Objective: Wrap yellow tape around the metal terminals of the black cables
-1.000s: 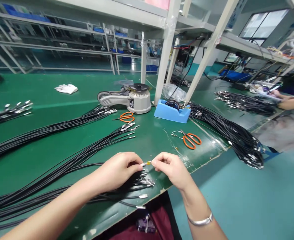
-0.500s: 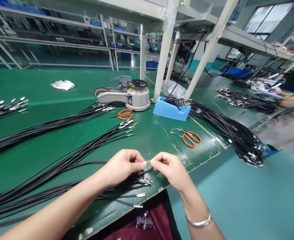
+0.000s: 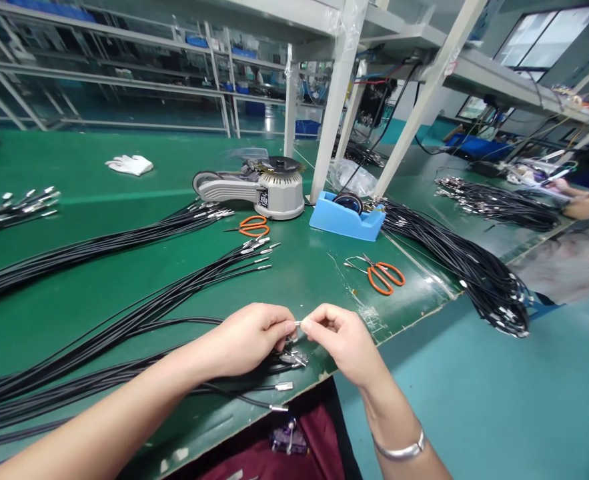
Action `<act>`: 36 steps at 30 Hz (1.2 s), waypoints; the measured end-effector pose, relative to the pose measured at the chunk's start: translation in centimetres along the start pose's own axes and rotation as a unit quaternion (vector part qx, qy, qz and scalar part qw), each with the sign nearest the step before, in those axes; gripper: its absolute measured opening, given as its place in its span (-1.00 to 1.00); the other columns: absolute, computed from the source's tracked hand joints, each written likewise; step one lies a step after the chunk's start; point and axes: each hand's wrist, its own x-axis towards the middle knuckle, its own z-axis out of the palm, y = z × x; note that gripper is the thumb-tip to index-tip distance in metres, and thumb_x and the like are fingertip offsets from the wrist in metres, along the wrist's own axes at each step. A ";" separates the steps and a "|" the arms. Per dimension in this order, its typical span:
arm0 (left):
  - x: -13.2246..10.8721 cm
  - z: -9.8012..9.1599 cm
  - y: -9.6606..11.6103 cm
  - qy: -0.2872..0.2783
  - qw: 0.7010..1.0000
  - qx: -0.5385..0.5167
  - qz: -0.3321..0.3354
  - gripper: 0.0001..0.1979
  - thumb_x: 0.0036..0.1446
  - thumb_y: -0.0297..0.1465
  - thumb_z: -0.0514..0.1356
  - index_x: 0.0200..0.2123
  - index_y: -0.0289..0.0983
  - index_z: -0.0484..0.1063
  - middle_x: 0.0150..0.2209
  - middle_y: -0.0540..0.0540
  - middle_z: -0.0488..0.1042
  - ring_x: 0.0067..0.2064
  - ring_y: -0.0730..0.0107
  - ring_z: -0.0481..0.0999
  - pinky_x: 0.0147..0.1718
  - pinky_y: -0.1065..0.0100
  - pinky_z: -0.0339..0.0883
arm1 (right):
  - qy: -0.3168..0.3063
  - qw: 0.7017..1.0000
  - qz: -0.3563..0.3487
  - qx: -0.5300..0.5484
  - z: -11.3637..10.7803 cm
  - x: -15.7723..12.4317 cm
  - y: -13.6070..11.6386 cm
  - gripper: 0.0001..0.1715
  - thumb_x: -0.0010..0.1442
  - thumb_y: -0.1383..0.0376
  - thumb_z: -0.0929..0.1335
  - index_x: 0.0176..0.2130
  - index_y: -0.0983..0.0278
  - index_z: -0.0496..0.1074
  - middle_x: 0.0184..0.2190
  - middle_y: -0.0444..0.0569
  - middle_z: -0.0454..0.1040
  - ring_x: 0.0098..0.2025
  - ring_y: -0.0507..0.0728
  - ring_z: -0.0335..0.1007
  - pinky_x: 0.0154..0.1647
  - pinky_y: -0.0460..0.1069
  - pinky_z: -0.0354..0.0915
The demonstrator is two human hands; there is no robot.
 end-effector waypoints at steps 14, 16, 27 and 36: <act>-0.2 -2.6 -1.5 0.093 0.990 0.100 0.037 -0.72 0.21 -0.26 -0.01 -0.33 -0.21 0.46 -0.33 -0.01 0.51 -0.28 0.36 0.43 -0.26 0.42 0.23 | -0.080 0.993 0.079 -0.031 -0.8 -1.7 0.7 -0.82 0.10 0.26 0.34 -0.49 0.29 0.40 -0.57 -0.11 0.42 -0.48 0.04 0.31 -0.42 -0.07 0.21; 1.2 -3.9 -3.5 0.219 0.961 0.167 0.027 -0.77 0.17 -0.31 0.03 -0.29 -0.23 0.46 -0.24 -0.10 0.49 -0.15 0.24 0.40 -0.10 0.31 0.19 | -0.114 0.983 0.097 -0.104 -1.8 -2.1 1.3 -0.72 0.14 0.21 0.31 -0.51 0.30 0.44 -0.58 -0.07 0.45 -0.50 0.06 0.33 -0.45 -0.06 0.21; 4.2 -4.1 -6.4 0.244 0.969 0.039 -0.013 -0.78 0.13 -0.35 -0.01 -0.32 -0.28 0.40 -0.48 -0.04 0.47 -0.45 0.36 0.42 -0.40 0.35 0.31 | 0.001 0.999 -0.011 -0.036 -0.5 6.6 -1.6 -0.66 0.09 0.11 0.35 -0.21 0.29 0.46 -0.38 -0.04 0.50 -0.35 0.07 0.40 -0.35 -0.06 0.30; 1.3 -3.4 -4.2 0.270 0.961 -0.066 0.003 -0.76 0.09 -0.27 0.06 -0.38 -0.25 0.48 -0.43 0.01 0.52 -0.37 0.37 0.46 -0.37 0.43 0.28 | -0.049 0.998 -0.023 0.017 3.8 10.8 -2.5 -0.72 0.01 0.13 0.40 -0.47 0.33 0.45 -0.59 -0.14 0.43 -0.51 0.02 0.34 -0.43 -0.07 0.27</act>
